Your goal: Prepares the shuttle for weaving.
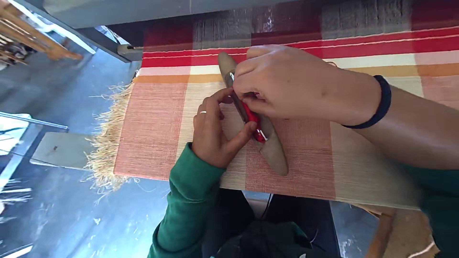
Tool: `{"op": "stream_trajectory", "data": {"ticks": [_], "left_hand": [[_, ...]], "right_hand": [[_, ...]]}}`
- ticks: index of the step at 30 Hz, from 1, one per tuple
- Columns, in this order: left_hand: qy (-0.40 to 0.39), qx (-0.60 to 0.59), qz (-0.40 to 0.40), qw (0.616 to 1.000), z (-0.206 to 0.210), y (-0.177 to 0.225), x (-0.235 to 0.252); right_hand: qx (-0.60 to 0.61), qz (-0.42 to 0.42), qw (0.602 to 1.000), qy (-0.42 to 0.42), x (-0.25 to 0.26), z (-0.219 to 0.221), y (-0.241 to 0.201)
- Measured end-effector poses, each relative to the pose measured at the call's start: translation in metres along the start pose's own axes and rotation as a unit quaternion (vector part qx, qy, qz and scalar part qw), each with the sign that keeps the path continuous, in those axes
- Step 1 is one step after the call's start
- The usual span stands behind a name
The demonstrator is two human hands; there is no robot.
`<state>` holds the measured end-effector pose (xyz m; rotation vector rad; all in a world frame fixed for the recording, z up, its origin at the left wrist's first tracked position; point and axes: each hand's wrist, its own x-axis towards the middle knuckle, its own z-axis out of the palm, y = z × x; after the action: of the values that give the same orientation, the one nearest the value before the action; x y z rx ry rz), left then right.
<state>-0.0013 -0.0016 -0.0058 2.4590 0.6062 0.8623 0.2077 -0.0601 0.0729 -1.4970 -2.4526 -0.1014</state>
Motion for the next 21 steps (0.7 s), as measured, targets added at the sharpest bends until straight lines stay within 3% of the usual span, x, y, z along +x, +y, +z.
{"op": "stream_trajectory", "data": {"ticks": [21], "left_hand": [[-0.008,-0.006,-0.003,1.000,-0.0017,0.0013,-0.0014]], "right_hand": [[0.024,-0.035,0.999,-0.002,0.0030,0.0067,0.0049]]}}
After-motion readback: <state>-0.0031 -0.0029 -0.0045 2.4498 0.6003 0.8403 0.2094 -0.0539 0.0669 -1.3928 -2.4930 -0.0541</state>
